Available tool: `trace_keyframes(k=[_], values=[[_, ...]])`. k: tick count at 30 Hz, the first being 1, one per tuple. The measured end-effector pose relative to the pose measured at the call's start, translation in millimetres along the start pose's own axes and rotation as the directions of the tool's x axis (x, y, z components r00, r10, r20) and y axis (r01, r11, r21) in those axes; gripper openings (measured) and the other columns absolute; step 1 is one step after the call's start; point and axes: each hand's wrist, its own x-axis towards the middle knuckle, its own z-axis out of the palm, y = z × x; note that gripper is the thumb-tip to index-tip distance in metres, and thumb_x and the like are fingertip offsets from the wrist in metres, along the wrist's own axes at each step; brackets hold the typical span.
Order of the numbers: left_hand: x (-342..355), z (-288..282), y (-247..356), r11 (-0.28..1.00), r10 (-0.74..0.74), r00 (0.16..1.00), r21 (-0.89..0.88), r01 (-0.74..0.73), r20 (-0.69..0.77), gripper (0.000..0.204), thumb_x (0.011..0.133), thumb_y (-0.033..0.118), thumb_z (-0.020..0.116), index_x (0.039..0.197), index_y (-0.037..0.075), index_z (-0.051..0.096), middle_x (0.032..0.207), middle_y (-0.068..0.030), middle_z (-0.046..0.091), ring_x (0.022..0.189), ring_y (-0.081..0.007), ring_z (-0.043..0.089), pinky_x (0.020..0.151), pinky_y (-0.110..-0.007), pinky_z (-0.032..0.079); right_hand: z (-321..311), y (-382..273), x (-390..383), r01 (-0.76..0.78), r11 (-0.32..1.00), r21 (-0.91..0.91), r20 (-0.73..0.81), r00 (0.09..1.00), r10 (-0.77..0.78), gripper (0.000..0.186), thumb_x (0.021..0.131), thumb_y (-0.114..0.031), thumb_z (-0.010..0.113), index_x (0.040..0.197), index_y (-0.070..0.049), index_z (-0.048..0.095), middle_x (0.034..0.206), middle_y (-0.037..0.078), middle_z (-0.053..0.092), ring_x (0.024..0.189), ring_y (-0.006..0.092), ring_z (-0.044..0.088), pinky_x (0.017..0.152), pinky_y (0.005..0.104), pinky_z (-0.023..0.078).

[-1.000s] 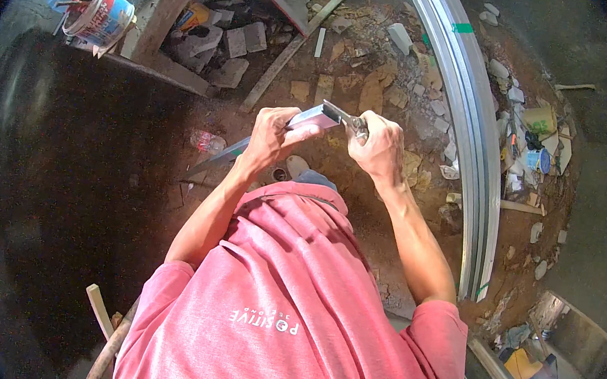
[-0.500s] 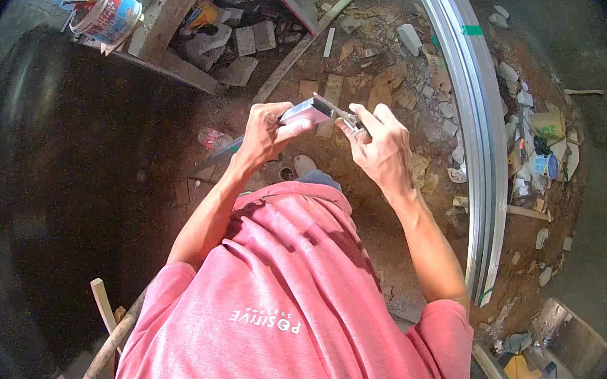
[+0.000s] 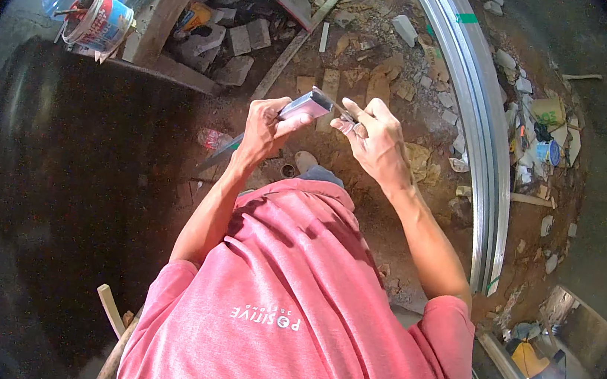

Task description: The person picks up a metal stud, cuts into its sides using shears, and bends it by hand. They then hold the stud against a wall while another person works on it, before returning to a bucket to retrieve a hammer and nails.

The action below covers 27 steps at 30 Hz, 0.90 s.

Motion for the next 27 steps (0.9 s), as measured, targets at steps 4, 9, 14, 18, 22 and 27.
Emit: trace_keyframes(k=[4,9,14,18,22,27], values=[[2,0,-3,0.999,0.034,0.999,-0.010,-0.034,0.035,0.053,0.076,0.047,0.083,0.069,0.000,0.059,0.057,-0.0127,0.050,0.051,-0.0183,0.047,0.051,-0.034,0.040,-5,3,-4,-0.013,1.000,-0.027,0.061,0.998,0.015,0.035,0.088,-0.026,0.074,0.108,0.002,0.072,0.067,0.009,0.047,0.055,0.0222,0.047,0.055,0.0373,0.042],[10,-2,-7,0.970,-0.007,0.996,-0.244,-0.014,-0.088,0.046,0.074,0.043,0.087,0.081,0.000,0.070,0.065,-0.0025,0.062,0.057,-0.0071,0.046,0.051,-0.029,0.040,-26,18,-23,-0.279,0.952,0.123,0.200,0.947,0.251,0.034,0.093,-0.032,0.069,0.104,0.000,0.073,0.072,0.009,0.060,0.059,0.0179,0.052,0.056,0.0365,0.042],[24,-36,-2,0.962,-0.088,0.995,-0.253,0.098,0.050,0.040,0.076,0.035,0.086,0.082,0.000,0.069,0.062,0.0011,0.057,0.060,-0.0060,0.046,0.054,-0.026,0.041,-42,29,-28,-0.366,0.872,0.325,0.211,0.927,0.311,0.036,0.098,-0.037,0.061,0.110,-0.005,0.073,0.089,0.008,0.074,0.077,0.0133,0.067,0.070,0.0294,0.053],[18,-18,-6,0.995,-0.061,0.992,-0.075,0.069,0.107,0.046,0.072,0.042,0.087,0.078,0.000,0.069,0.059,-0.0032,0.057,0.056,-0.0085,0.047,0.052,-0.029,0.041,2,20,-23,-0.379,0.855,0.355,0.175,0.925,0.338,0.039,0.098,-0.037,0.062,0.112,-0.002,0.070,0.082,0.009,0.071,0.069,0.0127,0.060,0.066,0.0306,0.048],[11,-11,0,0.998,-0.038,0.996,-0.045,0.042,0.082,0.046,0.071,0.043,0.087,0.078,0.001,0.069,0.057,-0.0071,0.056,0.052,-0.0124,0.048,0.051,-0.031,0.042,9,0,-15,-0.407,0.877,0.256,0.202,0.910,0.363,0.034,0.098,-0.030,0.062,0.107,0.003,0.068,0.081,0.013,0.068,0.069,0.0184,0.062,0.065,0.0333,0.048],[9,-6,1,0.999,-0.004,0.999,-0.050,0.007,0.049,0.044,0.072,0.041,0.087,0.079,0.002,0.069,0.060,-0.0121,0.061,0.050,-0.0179,0.055,0.052,-0.034,0.046,-3,-12,-6,-0.206,0.978,-0.025,0.053,0.977,0.207,0.032,0.095,-0.019,0.065,0.116,0.005,0.063,0.102,0.021,0.063,0.084,0.0380,0.064,0.075,0.0441,0.051]])
